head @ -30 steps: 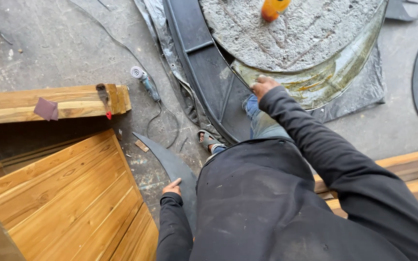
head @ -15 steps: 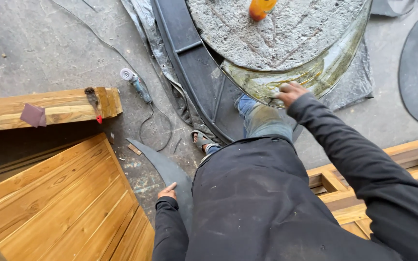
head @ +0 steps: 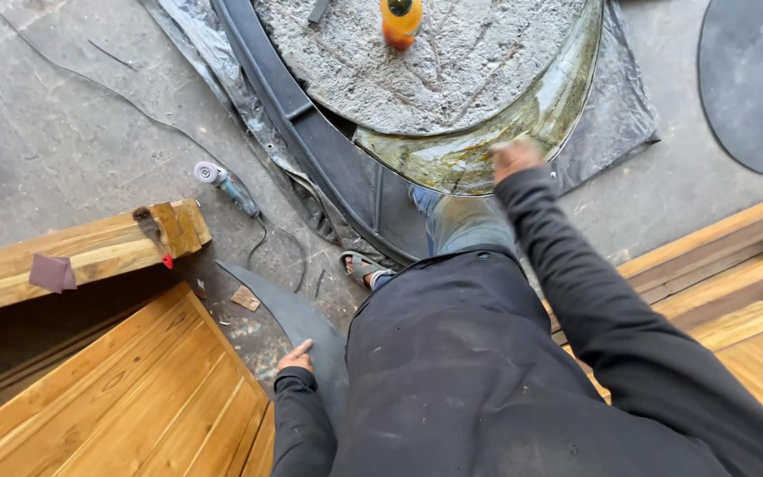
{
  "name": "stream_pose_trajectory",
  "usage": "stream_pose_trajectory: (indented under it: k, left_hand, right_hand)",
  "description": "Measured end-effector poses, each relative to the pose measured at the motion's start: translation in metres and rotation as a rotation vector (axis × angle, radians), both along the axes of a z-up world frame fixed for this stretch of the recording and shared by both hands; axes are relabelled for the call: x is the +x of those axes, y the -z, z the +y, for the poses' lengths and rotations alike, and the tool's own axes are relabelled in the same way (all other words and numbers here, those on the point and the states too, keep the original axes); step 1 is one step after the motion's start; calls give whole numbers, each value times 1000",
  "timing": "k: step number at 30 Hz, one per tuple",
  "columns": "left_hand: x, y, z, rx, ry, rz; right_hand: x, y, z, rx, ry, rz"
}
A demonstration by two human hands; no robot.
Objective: The person stands over large metal art pieces laid on plastic sheeting on the floor and pours liquid from a plastic bottle onto a large round metal disc, spreading it along the edge by hand. The person then picks up curved metal cutout pieces and holds one while handling the bottle.
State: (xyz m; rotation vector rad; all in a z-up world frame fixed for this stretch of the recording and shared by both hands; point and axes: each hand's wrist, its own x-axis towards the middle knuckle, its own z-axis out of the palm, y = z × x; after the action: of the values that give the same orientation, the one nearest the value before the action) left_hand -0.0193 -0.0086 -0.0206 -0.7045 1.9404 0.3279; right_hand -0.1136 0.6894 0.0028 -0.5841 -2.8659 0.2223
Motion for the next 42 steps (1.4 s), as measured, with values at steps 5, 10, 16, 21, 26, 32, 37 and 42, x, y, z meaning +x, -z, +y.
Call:
stream_pose_trajectory:
  k: [5,10,16,21,26,32,37,42]
  left_hand:
    - [-17,-8,5,5,15,19]
    - [-13,-9,9,-24,8,38]
    - [-23,-40,26,204,-456,227]
    - [-41,-49,47,104,-207,158]
    - [-48,-29,48,229,-367,288]
    - [-76,-29,50,176,-119,248]
    - [-93,-34,63,168,-153,235]
    - [-95,-35,71,151,-147,228]
  right_hand:
    - [10,-46,-66,14,-304,43]
    - [5,-24,69,248,-209,30]
    - [-50,-144,54,17,-101,-331]
    - [-14,-117,-10,-309,-427,-289]
    - [-45,-118,85,81,-258,-366]
    - [-91,-92,171,246,-338,-223]
    - [-117,-103,196,-9,25,-325]
    - [-115,-107,161,-59,86,-143]
